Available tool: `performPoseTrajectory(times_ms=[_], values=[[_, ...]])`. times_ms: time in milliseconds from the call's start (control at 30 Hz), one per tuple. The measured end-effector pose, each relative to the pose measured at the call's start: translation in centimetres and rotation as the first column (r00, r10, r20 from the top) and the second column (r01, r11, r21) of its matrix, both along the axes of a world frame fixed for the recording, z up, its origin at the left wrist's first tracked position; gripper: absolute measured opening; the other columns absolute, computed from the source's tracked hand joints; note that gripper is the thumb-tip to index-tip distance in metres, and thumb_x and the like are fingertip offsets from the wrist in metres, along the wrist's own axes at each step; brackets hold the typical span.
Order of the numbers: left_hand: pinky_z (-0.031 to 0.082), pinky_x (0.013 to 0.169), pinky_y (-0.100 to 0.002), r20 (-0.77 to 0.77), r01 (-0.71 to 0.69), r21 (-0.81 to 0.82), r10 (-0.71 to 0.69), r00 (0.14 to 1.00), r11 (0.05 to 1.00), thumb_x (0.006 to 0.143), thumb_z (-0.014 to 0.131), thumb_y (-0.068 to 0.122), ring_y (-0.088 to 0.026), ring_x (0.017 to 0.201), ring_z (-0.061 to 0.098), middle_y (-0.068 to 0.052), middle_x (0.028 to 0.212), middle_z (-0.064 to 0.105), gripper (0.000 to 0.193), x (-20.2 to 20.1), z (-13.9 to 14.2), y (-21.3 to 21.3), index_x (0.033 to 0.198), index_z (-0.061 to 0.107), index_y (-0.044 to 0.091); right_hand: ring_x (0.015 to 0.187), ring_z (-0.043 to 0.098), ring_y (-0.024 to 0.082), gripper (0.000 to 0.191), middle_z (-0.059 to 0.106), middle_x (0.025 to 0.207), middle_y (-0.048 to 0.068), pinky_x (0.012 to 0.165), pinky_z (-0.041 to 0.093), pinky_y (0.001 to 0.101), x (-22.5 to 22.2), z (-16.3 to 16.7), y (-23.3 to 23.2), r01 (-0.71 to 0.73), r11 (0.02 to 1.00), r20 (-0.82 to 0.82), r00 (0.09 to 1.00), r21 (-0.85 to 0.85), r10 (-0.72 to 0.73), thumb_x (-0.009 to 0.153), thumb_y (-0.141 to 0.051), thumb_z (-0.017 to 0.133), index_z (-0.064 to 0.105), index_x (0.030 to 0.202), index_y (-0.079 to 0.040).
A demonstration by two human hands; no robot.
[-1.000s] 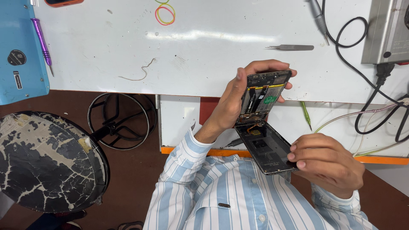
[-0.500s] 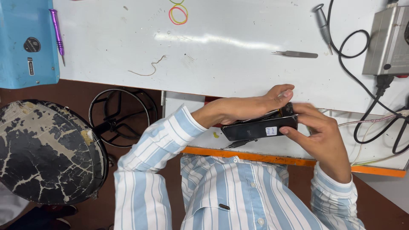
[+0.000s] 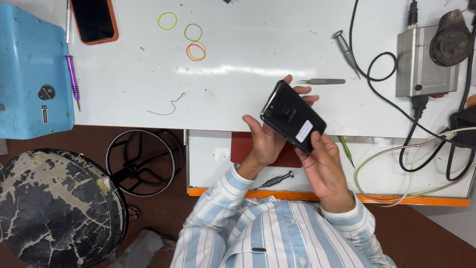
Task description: The person removes the back cover of a smartphone using a prying tool and then uses a screwdriver to remove screws from the internal frame. The phone is placed on a workbench, and the back cover is set aside.
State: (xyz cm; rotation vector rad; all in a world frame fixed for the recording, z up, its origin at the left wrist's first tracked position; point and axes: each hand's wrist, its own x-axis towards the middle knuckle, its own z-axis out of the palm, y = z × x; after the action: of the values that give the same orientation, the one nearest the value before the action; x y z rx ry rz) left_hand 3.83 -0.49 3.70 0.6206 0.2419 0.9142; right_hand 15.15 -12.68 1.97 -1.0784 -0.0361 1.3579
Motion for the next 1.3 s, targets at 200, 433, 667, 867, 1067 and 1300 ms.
performPoseTrajectory(times_ms=[200, 433, 667, 867, 1067, 1300], values=[[0.056, 0.096, -0.043, -0.004, -0.215, -0.134, 0.217, 0.976, 0.967, 0.098, 0.023, 0.083, -0.021, 0.104, 0.063, -0.011, 0.120, 0.057, 0.106, 0.8, -1.8, -1.2, 0.165, 0.022, 0.000, 0.111, 0.069, 0.024, 0.043, 0.068, 0.121, 0.015, 0.100, 0.059, 0.0438, 1.4, 1.9, -0.3, -0.273, 0.961, 0.423, 0.875, 0.030, 0.235, 0.098, -0.032, 0.070, 0.064, 0.124, 0.001], [0.054, 0.108, -0.041, -0.207, -0.047, 0.075, 0.061, 0.976, 0.996, 0.095, 0.020, 0.082, -0.020, 0.122, 0.061, -0.011, 0.137, 0.054, 0.106, 0.2, -0.5, -0.8, 0.165, 0.021, 0.003, 0.142, 0.050, 0.035, 0.099, 0.046, 0.153, 0.023, 0.119, 0.042, 0.0472, 0.4, 5.4, 1.7, -0.409, 0.910, 0.932, 0.303, -0.061, 0.199, 0.069, -0.016, 0.091, 0.040, 0.151, 0.002], [0.053, 0.116, -0.044, -0.229, 0.058, 0.075, -0.039, 0.973, 0.995, 0.098, 0.016, 0.080, -0.026, 0.135, 0.058, -0.015, 0.150, 0.053, 0.101, -0.3, 0.4, -0.3, 0.157, 0.038, 0.000, 0.142, 0.054, 0.032, 0.087, 0.051, 0.152, 0.024, 0.121, 0.045, 0.0430, -0.3, 5.4, 2.5, -0.317, 0.944, 0.880, 0.419, -0.092, 0.226, 0.075, -0.005, 0.085, 0.043, 0.150, 0.003], [0.056, 0.112, -0.044, -0.155, 0.047, -0.063, -0.057, 0.986, 0.997, 0.103, 0.013, 0.072, -0.028, 0.138, 0.056, -0.018, 0.152, 0.052, 0.091, 0.0, 1.0, -0.2, 0.158, 0.036, 0.004, 0.148, 0.048, 0.034, 0.080, 0.046, 0.158, 0.025, 0.124, 0.043, 0.0457, -0.5, 5.1, 1.9, -0.294, 0.956, 0.865, 0.483, 0.019, 0.131, 0.081, -0.006, 0.084, 0.043, 0.150, 0.003], [0.057, 0.104, -0.044, -0.127, -0.012, -0.167, -0.009, 0.992, 0.986, 0.095, 0.014, 0.076, -0.027, 0.133, 0.058, -0.017, 0.150, 0.052, 0.094, 0.8, 0.0, -0.1, 0.161, 0.028, 0.010, 0.139, 0.050, 0.036, 0.082, 0.045, 0.147, 0.020, 0.114, 0.052, 0.0431, -1.7, 3.8, 0.9, -0.183, 0.978, 0.992, -0.089, -0.100, 0.085, 0.073, -0.018, 0.094, 0.048, 0.141, -0.005], [0.057, 0.101, -0.042, 0.194, 0.039, -0.219, 0.005, 0.981, 0.975, 0.100, 0.023, 0.086, -0.031, 0.116, 0.065, -0.024, 0.136, 0.058, 0.107, 0.6, -2.6, -0.2, 0.161, 0.033, -0.002, 0.135, 0.043, 0.036, 0.080, 0.038, 0.146, 0.016, 0.108, 0.047, 0.0457, -3.1, 2.8, -0.7, -0.298, 0.951, 0.937, -0.349, -0.078, -0.033, 0.079, -0.030, 0.095, 0.048, 0.139, -0.006]])
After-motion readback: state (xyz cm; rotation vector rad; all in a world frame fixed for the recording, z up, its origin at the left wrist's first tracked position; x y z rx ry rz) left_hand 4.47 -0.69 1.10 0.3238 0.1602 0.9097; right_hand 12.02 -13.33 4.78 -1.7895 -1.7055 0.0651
